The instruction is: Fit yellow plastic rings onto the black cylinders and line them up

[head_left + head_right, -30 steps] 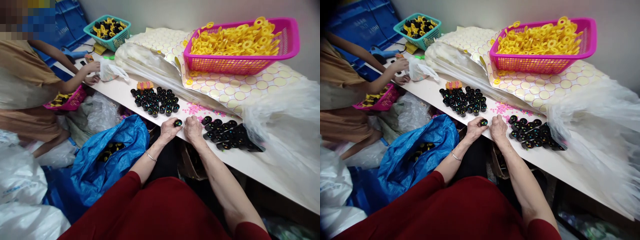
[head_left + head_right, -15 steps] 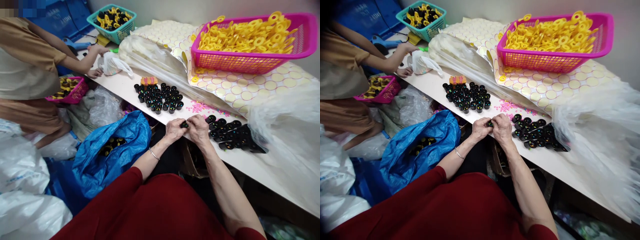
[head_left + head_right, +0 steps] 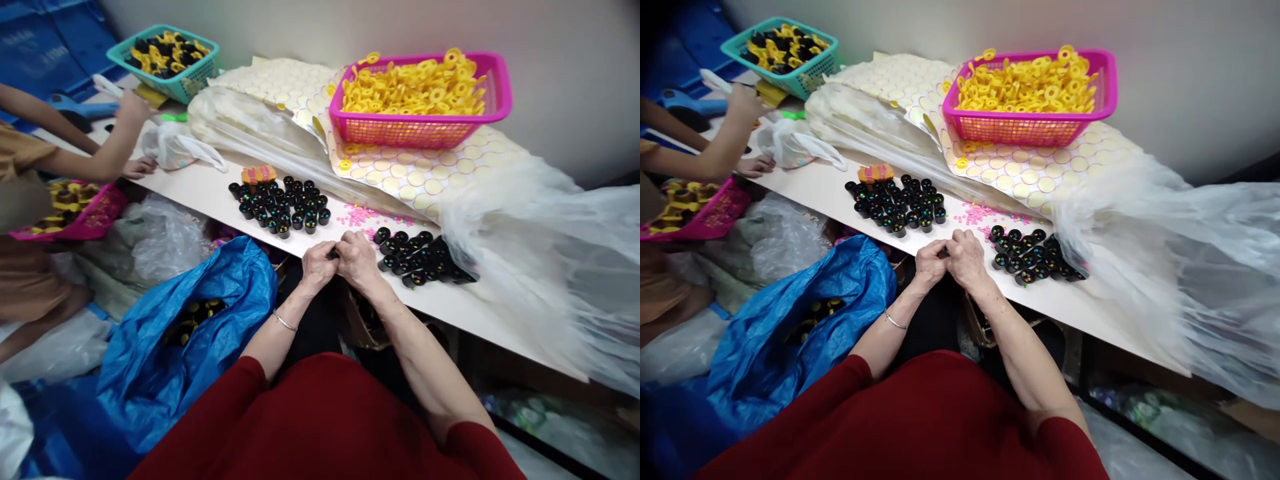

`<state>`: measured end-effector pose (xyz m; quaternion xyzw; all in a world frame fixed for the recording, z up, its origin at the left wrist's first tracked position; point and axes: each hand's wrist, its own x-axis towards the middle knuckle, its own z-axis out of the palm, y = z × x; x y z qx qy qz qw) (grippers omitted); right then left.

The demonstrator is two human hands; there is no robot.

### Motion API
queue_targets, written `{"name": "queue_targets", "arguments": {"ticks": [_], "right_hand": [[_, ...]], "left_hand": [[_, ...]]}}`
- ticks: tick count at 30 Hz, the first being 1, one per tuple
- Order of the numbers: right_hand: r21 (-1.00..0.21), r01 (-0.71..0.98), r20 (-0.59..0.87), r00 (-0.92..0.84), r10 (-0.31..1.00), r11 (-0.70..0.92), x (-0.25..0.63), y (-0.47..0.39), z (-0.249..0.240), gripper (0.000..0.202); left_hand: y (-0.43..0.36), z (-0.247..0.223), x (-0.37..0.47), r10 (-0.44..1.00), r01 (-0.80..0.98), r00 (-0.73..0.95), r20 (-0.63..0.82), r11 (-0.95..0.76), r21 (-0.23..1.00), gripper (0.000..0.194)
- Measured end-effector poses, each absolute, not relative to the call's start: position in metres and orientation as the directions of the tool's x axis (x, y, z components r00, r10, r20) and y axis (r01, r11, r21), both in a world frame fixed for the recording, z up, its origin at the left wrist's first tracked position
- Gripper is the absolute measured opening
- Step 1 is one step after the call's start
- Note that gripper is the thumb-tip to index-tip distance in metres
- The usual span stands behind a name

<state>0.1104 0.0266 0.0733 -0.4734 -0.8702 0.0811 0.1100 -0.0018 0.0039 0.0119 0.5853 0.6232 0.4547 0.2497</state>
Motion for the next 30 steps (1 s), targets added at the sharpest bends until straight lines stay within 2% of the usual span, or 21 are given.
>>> {"name": "queue_targets", "arguments": {"ticks": [3, 8, 11, 18, 21, 25, 27, 30], "right_hand": [[-0.285, 0.813, 0.09, -0.506, 0.858, 0.509, 0.109, 0.028, 0.075, 0.023], [-0.532, 0.779, 0.067, -0.352, 0.934, 0.332, 0.107, 0.033, 0.068, 0.021], [-0.638, 0.717, 0.067, -0.311, 0.948, 0.28, 0.108, 0.035, 0.065, 0.019], [-0.753, 0.594, 0.126, -0.293, 0.948, 0.284, 0.115, 0.035, 0.066, 0.01], [-0.788, 0.51, 0.232, -0.272, 0.934, 0.344, 0.127, 0.028, 0.071, 0.009], [-0.772, 0.438, 0.446, -0.141, 0.884, 0.46, 0.161, 0.02, 0.089, 0.009], [-0.715, 0.512, 0.531, -0.045, 0.846, 0.476, 0.186, 0.032, 0.102, 0.01], [-0.548, 0.701, 0.681, 0.057, 0.73, 0.457, 0.22, 0.081, 0.131, 0.016]], "left_hand": [[0.005, 0.011, -0.001, 0.956, 0.506, -0.192, 0.22, -0.095, 0.857, 0.019], [0.006, 0.012, -0.002, 0.959, 0.491, -0.203, 0.198, -0.075, 0.868, 0.024], [0.007, 0.011, -0.002, 0.954, 0.482, -0.224, 0.199, -0.069, 0.874, 0.025], [0.01, 0.006, -0.003, 0.959, 0.5, -0.234, 0.158, -0.021, 0.866, 0.024], [0.01, 0.005, -0.003, 0.958, 0.48, -0.25, 0.142, -0.004, 0.877, 0.026], [0.011, 0.004, -0.003, 0.952, 0.466, -0.296, 0.08, 0.071, 0.882, 0.034], [0.015, 0.005, -0.001, 0.954, 0.493, -0.294, 0.058, 0.1, 0.865, 0.038], [0.024, 0.006, 0.003, 0.957, 0.555, -0.276, 0.092, 0.081, 0.828, 0.041]]}}
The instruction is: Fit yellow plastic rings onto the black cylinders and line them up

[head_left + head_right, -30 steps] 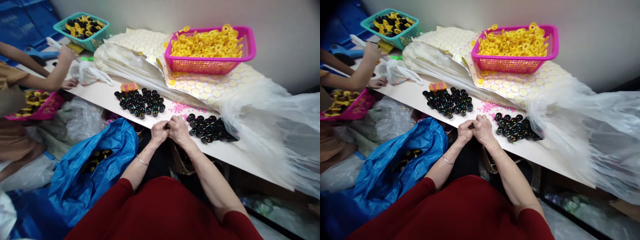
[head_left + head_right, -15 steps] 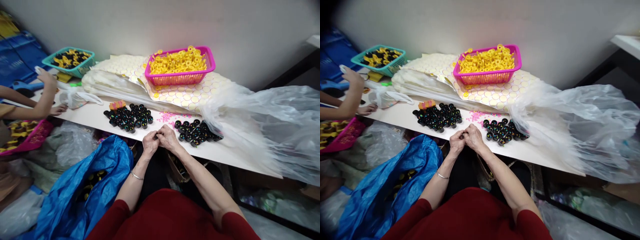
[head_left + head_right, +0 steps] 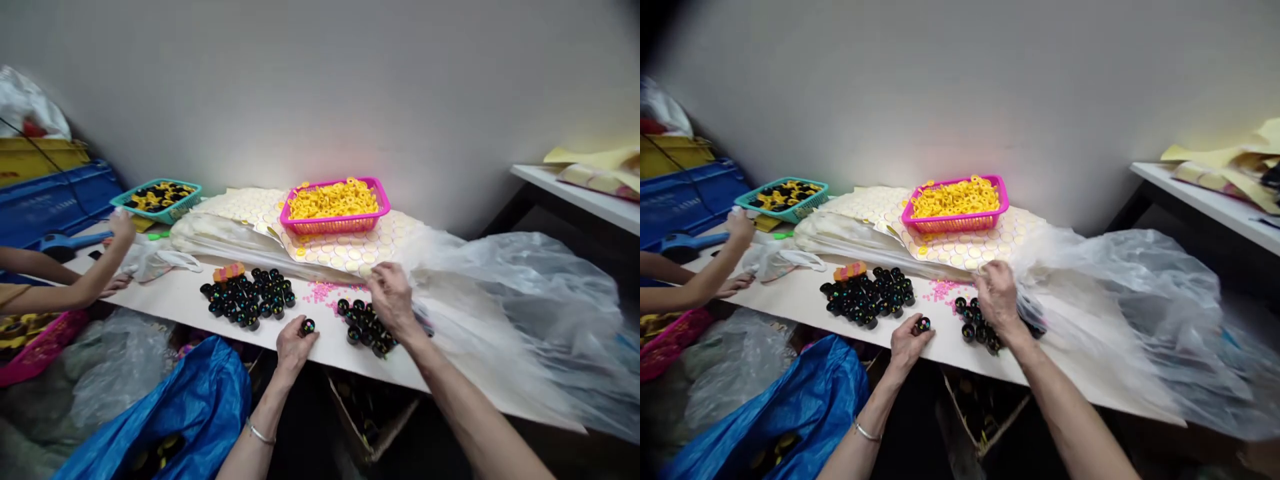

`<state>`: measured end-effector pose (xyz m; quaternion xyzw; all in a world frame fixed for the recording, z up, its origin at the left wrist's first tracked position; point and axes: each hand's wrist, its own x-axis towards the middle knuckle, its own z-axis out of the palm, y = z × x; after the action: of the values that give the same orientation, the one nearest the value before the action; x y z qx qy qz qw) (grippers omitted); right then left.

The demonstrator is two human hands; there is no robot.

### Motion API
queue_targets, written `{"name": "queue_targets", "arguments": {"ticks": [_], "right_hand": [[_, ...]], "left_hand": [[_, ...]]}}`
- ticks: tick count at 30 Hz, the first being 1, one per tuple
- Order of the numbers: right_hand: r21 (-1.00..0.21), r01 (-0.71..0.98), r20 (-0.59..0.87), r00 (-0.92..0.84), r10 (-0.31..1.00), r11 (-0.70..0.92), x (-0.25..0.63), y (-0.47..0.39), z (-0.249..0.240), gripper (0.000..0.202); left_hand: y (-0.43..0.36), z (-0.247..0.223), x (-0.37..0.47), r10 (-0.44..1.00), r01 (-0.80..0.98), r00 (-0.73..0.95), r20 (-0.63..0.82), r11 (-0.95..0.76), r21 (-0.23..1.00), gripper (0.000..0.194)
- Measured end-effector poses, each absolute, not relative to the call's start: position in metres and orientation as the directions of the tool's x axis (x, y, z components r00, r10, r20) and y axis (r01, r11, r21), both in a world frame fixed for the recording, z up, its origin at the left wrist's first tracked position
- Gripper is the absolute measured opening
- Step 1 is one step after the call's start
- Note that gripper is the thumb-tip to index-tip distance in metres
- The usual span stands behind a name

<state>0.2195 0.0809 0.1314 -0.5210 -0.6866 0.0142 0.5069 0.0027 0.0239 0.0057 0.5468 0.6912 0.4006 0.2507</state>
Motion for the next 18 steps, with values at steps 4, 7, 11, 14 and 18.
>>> {"name": "queue_targets", "arguments": {"ticks": [4, 7, 11, 14, 18], "right_hand": [[-0.317, 0.883, 0.747, 0.008, 0.665, 0.345, 0.236, 0.174, 0.186, 0.023], [-0.219, 0.954, 0.587, -0.038, 0.809, 0.203, 0.228, 0.238, 0.22, 0.033], [-0.124, 0.988, 0.041, 0.096, 0.995, -0.09, 0.211, 0.304, 0.235, 0.071], [-0.066, 0.982, -0.141, 0.168, 0.976, -0.179, 0.197, 0.333, 0.228, 0.098], [-0.031, 0.998, -0.241, 0.037, 0.97, -0.046, 0.179, 0.344, 0.215, 0.104]], "left_hand": [[0.034, 0.005, 0.007, 0.959, 0.624, -0.228, 0.171, 0.008, 0.782, 0.038], [0.033, 0.001, 0.006, 0.96, 0.618, -0.177, 0.216, -0.063, 0.784, 0.032], [0.03, -0.01, 0.004, 0.929, 0.634, -0.158, 0.335, -0.164, 0.756, 0.026], [0.029, -0.015, 0.004, 0.892, 0.68, -0.147, 0.428, -0.223, 0.698, 0.024], [0.029, -0.013, 0.005, 0.877, 0.723, -0.125, 0.465, -0.24, 0.648, 0.022]]}}
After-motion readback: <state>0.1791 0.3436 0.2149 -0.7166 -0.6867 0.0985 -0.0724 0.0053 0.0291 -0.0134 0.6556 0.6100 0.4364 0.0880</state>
